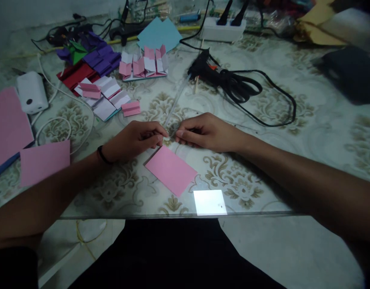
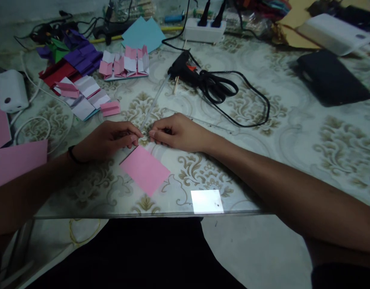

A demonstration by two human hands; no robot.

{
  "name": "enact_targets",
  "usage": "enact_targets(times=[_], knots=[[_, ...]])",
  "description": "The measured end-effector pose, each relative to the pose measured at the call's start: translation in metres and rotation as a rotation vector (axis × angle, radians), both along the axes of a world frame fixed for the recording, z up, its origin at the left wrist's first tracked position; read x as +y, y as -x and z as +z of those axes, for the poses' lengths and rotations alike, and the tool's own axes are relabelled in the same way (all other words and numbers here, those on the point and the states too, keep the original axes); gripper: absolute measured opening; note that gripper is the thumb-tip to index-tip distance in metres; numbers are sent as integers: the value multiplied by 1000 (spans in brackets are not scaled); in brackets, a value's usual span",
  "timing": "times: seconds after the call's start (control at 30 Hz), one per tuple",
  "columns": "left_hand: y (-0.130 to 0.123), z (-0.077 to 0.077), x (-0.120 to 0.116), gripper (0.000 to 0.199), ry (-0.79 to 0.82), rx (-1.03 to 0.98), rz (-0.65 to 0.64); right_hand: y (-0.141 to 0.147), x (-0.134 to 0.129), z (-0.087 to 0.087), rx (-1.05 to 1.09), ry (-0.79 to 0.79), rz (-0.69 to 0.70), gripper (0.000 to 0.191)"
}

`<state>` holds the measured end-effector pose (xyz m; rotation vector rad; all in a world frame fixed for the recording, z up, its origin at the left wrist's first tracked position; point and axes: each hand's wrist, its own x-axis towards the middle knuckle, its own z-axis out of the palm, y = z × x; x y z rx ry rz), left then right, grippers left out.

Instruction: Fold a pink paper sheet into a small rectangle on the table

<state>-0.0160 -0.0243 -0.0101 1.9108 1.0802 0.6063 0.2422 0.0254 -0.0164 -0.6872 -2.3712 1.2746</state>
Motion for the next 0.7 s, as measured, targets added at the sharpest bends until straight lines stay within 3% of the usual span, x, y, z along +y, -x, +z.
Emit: enact_targets(times=[0.7], knots=[[-2, 4, 0, 17, -32, 13, -5, -1, 0, -2, 9, 3, 0, 39]])
